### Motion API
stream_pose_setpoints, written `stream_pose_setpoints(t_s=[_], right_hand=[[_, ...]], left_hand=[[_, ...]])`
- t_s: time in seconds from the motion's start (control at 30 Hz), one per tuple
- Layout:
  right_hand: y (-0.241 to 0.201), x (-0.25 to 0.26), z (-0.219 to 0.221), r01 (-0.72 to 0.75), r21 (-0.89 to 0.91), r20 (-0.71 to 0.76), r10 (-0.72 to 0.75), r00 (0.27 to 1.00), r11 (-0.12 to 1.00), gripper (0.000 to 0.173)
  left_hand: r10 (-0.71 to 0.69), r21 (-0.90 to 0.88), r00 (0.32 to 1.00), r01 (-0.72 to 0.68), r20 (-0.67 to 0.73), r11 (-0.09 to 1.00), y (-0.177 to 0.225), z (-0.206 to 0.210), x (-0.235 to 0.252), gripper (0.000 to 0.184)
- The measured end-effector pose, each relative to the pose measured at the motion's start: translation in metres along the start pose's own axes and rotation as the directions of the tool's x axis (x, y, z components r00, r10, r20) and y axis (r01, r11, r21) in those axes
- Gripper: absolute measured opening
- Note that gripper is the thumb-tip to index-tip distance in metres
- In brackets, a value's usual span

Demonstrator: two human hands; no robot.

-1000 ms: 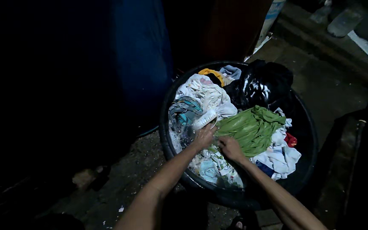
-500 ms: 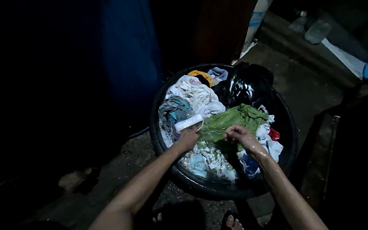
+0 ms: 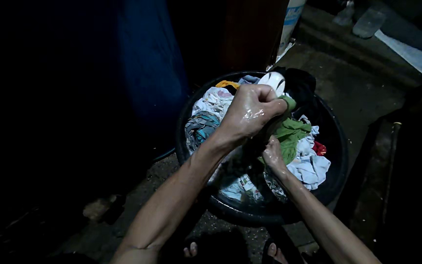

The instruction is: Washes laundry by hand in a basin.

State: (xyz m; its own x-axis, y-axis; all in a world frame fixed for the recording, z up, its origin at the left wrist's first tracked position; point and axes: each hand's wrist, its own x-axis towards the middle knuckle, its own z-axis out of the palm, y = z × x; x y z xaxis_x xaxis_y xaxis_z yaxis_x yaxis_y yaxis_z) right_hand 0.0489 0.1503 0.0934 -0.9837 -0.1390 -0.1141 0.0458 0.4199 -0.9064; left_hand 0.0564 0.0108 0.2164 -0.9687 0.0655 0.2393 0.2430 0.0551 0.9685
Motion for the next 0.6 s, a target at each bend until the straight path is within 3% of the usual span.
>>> stream_pose_setpoints(t_s=[0.1, 0.17, 0.27, 0.33, 0.4, 0.5, 0.6], right_hand=[[0.008, -0.004, -0.012, -0.101, 0.233, 0.049, 0.092, 0.995, 0.967, 0.011], [0.014, -0.009, -0.019, -0.249, 0.390, 0.052, 0.249, 0.967, 0.887, 0.012], [0.021, -0.011, -0.035, -0.365, 0.620, 0.040, 0.436, 0.899, 0.695, 0.011], [0.019, -0.010, -0.046, -0.350, 0.710, 0.056, 0.446, 0.893, 0.612, 0.015], [0.018, -0.010, -0.053, -0.331, 0.742, 0.083, 0.410, 0.909, 0.583, 0.025], [0.012, -0.014, -0.049, -0.359, 0.710, 0.116, 0.402, 0.908, 0.606, 0.028], [0.006, -0.017, -0.043, -0.402, 0.700, 0.130, 0.448, 0.884, 0.590, 0.025]], left_hand=[[-0.059, 0.125, 0.988, 0.041, 0.144, 0.991, -0.012, -0.006, 0.010, 0.007], [-0.196, 0.303, 0.962, 0.132, 0.190, 0.944, -0.042, -0.015, 0.012, 0.017], [-0.464, 0.478, 0.880, 0.368, 0.098, 0.798, -0.111, -0.019, -0.004, 0.022], [-0.575, 0.421, 0.816, 0.500, 0.064, 0.757, -0.142, -0.008, -0.026, 0.019], [-0.597, 0.272, 0.798, 0.558, 0.083, 0.784, -0.153, 0.005, -0.041, 0.021], [-0.541, 0.113, 0.834, 0.531, 0.108, 0.840, -0.146, 0.019, -0.038, 0.028], [-0.486, 0.138, 0.869, 0.473, 0.092, 0.870, -0.137, 0.031, -0.037, 0.035]])
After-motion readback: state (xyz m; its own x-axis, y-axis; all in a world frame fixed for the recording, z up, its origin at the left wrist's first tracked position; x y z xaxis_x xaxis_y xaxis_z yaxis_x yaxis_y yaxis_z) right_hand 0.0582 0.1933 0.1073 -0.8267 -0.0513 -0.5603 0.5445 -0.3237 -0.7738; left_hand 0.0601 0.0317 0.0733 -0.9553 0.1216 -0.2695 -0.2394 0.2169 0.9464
